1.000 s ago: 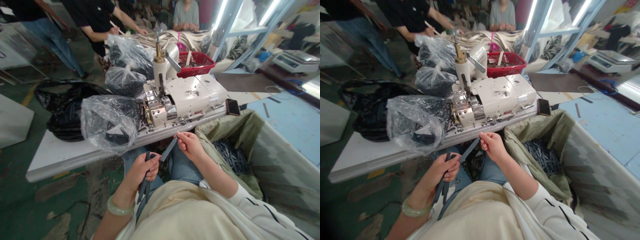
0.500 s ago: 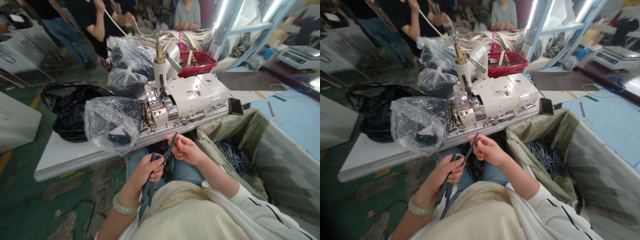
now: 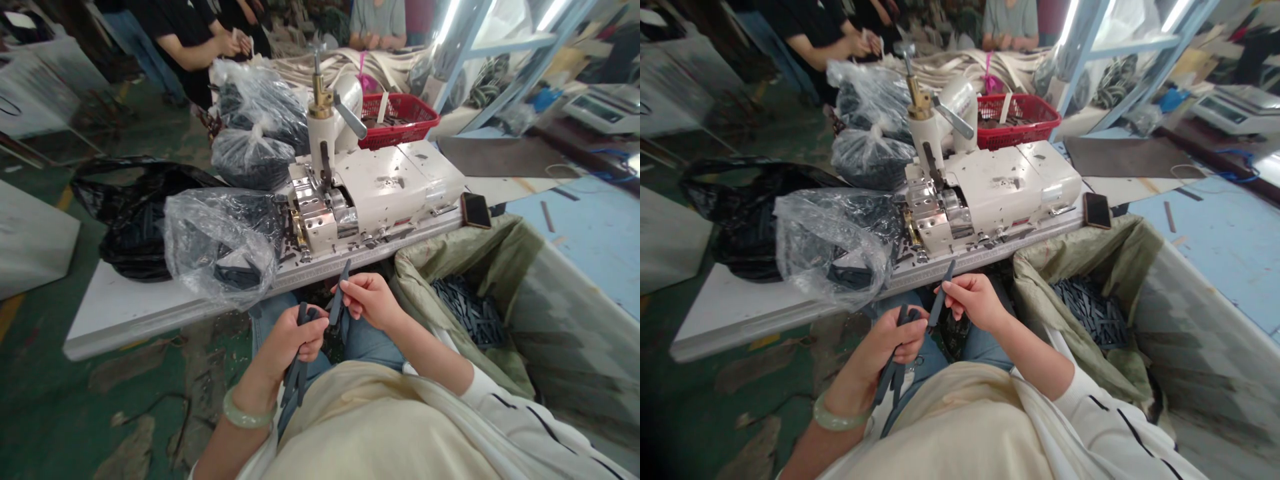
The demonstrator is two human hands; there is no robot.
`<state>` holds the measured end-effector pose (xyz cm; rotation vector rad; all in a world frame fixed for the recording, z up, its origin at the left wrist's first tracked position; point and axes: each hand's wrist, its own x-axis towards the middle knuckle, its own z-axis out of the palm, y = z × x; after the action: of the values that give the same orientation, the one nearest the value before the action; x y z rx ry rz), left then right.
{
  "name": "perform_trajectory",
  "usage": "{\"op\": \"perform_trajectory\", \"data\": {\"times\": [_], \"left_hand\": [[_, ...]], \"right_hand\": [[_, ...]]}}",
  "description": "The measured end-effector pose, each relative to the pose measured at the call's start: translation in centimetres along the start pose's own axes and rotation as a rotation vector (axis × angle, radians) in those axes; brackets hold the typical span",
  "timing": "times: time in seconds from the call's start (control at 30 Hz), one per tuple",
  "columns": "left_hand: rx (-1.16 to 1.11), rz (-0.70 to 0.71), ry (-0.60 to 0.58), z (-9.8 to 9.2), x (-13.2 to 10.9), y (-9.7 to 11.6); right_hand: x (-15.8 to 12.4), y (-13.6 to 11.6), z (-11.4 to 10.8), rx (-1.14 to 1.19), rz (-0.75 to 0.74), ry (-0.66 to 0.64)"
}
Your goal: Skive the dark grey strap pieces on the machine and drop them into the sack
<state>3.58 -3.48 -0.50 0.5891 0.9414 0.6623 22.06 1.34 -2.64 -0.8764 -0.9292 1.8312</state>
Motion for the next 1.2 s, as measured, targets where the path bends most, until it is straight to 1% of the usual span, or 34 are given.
{"op": "perform_trajectory", "data": {"times": [0.17,0.3,0.37,0.47,0.53,0.6,0.67,0.73,0.9,1.0,1.07,1.13,1.2], "left_hand": [[-0.004,0.007,0.008,0.0,0.5,0.0],[0.004,0.032,0.007,-0.5,0.6,0.1],[0.011,0.031,0.02,-0.9,0.6,0.2],[0.02,0.024,0.066,-1.6,0.5,0.4],[0.019,0.033,0.093,-2.0,0.5,0.6],[0.011,0.043,0.105,-2.2,0.3,0.8],[0.002,0.052,0.114,-2.5,0.1,1.0],[-0.006,0.057,0.122,-2.7,0.0,1.1],[-0.012,0.048,0.134,-3.1,0.0,1.1],[-0.016,0.046,0.127,-3.2,0.0,1.1],[-0.022,0.047,0.119,-3.1,0.1,1.1],[-0.027,0.049,0.104,-3.0,0.1,1.2],[-0.029,0.055,0.087,-2.9,0.1,1.3]], "right_hand": [[0.7,0.7,0.2,0.022,0.023,-0.008],[1.8,0.8,0.4,0.021,-0.025,0.013],[3.0,0.1,0.5,0.03,-0.022,0.038],[5.8,-1.7,0.4,-0.047,0.053,0.065],[7.9,-3.1,0.5,-0.103,0.032,0.127],[9.9,-4.2,0.6,-0.104,-0.016,0.205],[11.3,-4.9,0.7,-0.08,-0.014,0.251],[12.1,-5.3,0.7,-0.068,0.001,0.27],[12.9,-5.3,0.5,-0.046,-0.016,0.312],[13.2,-5.5,0.4,-0.041,-0.062,0.371],[12.8,-5.8,-0.1,-0.039,-0.11,0.422],[11.6,-6.0,-1.5,-0.055,-0.187,0.505],[9.0,-5.9,-4.3,-0.159,-0.278,0.649]]}}
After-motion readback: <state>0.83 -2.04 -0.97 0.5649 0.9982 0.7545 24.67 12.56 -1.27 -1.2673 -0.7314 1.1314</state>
